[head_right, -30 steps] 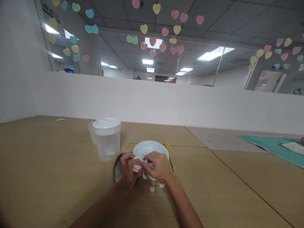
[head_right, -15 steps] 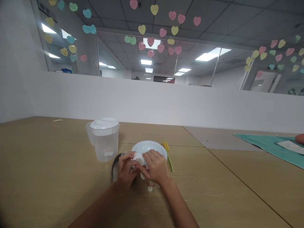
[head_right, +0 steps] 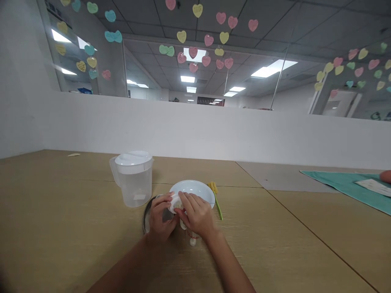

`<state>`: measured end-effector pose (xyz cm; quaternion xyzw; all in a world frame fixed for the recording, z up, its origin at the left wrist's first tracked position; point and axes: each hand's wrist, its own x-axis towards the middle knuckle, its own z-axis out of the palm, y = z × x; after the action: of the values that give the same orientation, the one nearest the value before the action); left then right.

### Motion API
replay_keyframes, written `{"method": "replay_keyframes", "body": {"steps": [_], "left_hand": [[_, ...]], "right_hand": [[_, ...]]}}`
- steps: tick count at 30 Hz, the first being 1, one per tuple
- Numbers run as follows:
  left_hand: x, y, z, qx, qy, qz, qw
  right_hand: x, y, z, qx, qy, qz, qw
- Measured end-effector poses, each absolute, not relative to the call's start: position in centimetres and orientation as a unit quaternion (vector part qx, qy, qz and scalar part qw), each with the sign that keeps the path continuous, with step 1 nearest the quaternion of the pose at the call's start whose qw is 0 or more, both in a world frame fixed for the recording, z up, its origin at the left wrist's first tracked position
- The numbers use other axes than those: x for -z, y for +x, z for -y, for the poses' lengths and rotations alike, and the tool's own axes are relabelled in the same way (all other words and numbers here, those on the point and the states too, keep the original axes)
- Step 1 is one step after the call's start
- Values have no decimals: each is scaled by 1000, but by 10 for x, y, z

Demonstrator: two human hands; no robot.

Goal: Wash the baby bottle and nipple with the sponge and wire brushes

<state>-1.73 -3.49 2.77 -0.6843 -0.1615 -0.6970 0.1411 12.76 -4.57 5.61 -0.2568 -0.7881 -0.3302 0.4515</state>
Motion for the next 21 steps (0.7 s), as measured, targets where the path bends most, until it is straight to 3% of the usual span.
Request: {"method": "replay_keyframes", "body": {"steps": [21], "left_hand": [[-40,-18,35,593,-759,231,136]], "right_hand": [[-42,142,40,450,-281,705,471]]}}
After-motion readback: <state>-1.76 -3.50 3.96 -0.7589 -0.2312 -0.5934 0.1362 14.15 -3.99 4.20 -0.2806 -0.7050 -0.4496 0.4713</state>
